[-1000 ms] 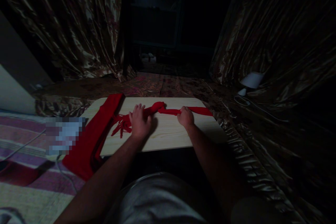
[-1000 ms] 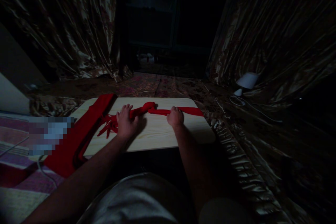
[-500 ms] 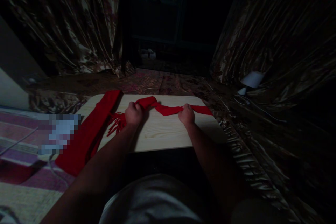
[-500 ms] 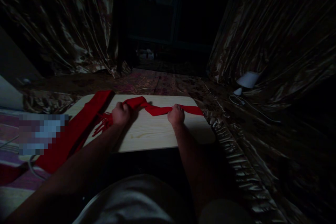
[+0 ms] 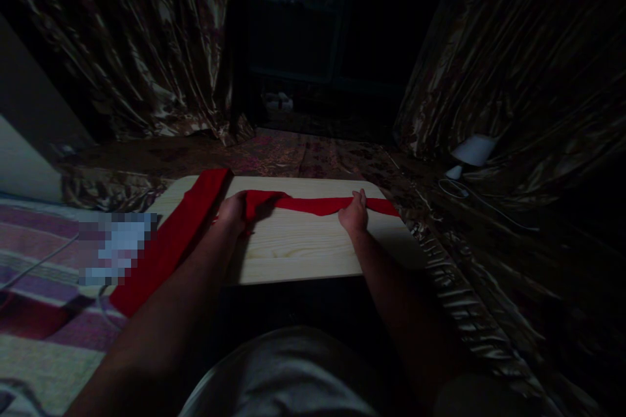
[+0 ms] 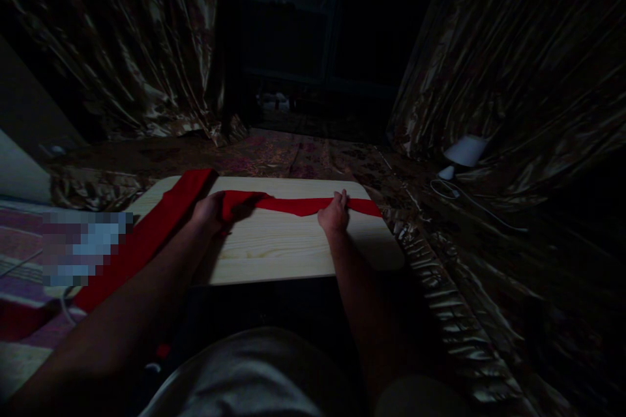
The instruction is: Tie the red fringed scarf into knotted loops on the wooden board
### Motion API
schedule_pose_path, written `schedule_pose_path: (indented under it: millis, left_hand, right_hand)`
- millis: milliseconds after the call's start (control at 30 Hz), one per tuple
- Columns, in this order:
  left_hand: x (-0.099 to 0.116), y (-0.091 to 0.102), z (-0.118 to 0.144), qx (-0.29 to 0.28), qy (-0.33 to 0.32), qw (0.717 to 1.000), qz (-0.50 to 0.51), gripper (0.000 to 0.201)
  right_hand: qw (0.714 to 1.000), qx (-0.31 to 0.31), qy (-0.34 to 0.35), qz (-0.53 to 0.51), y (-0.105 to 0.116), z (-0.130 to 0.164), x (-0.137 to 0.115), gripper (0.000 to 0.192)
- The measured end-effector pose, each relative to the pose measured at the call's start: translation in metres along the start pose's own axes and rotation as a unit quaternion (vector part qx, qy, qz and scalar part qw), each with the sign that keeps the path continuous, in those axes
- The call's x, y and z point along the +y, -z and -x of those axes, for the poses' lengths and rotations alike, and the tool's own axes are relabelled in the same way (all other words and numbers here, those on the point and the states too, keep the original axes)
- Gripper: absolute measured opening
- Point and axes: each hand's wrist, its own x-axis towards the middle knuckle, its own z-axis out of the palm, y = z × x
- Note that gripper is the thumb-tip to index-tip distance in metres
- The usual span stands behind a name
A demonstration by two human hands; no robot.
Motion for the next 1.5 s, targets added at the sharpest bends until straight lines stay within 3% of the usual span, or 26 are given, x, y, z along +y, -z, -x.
schedule_pose_path:
  millis: [67,167,267,367,433,500,600,700,800,900,967,1033,1133,1233,1500]
  left_hand:
    - [0.003,0.002,0.000,-0.002,0.020,1.000,-0.008,0.023]
    - [0.003,0.005,0.008,0.086,-0.015,0.994,-0.064,0.046]
    - [0.001,0.006,0.025,0.142,-0.189,0.954,-0.187,0.062]
    - [0.001,0.002,0.043,0.064,-0.385,0.849,-0.358,0.050]
    - [0.000,-0.002,0.050,-0.026,-0.417,0.799,-0.433,0.039]
    - [-0.003,-0.006,0.053,-0.082,-0.391,0.772,-0.493,0.035]
    - [-0.009,-0.008,0.051,-0.081,-0.322,0.764,-0.553,0.039]
    - [-0.012,-0.007,0.048,-0.058,-0.296,0.762,-0.573,0.042]
    - [-0.011,-0.005,0.048,-0.048,-0.302,0.763,-0.569,0.041]
    - [-0.009,-0.007,0.052,-0.042,-0.360,0.765,-0.533,0.039]
    - [-0.009,-0.011,0.054,-0.072,-0.409,0.760,-0.500,0.044]
    - [-0.012,-0.016,0.056,-0.137,-0.447,0.748,-0.471,0.052]
    - [-0.019,-0.024,0.055,-0.212,-0.478,0.729,-0.441,0.061]
    - [-0.023,-0.028,0.054,-0.235,-0.482,0.727,-0.429,0.072]
    - [-0.013,-0.035,0.060,-0.278,-0.448,0.722,-0.449,0.084]
  right_hand:
    - [1.000,0.016,0.007,-0.008,0.004,0.001,-0.004,0.059]
    - [0.999,0.027,0.014,0.010,0.010,0.005,-0.010,0.037]
    - [0.997,0.003,0.045,0.069,0.013,0.009,-0.014,0.031]
    - [0.988,-0.030,0.106,0.110,0.012,0.010,-0.014,0.033]
    - [0.981,-0.063,0.144,0.110,0.008,0.009,-0.013,0.031]
    - [0.975,-0.100,0.172,0.101,0.004,0.007,-0.012,0.034]
    - [0.967,-0.131,0.200,0.092,0.000,0.005,-0.010,0.039]
    - [0.965,-0.138,0.206,0.090,-0.001,0.005,-0.009,0.041]
    - [0.967,-0.145,0.186,0.098,-0.001,0.006,-0.010,0.052]
    - [0.965,-0.150,0.183,0.109,0.002,0.007,-0.012,0.051]
    - [0.963,-0.147,0.194,0.117,0.005,0.008,-0.014,0.039]
    - [0.962,-0.133,0.207,0.120,0.009,0.009,-0.016,0.027]
    - [0.959,-0.094,0.250,0.098,0.012,0.012,-0.017,0.021]
    - [0.947,-0.092,0.298,0.081,0.013,0.015,-0.017,0.022]
    - [0.933,-0.099,0.334,0.088,0.011,0.019,-0.020,0.027]
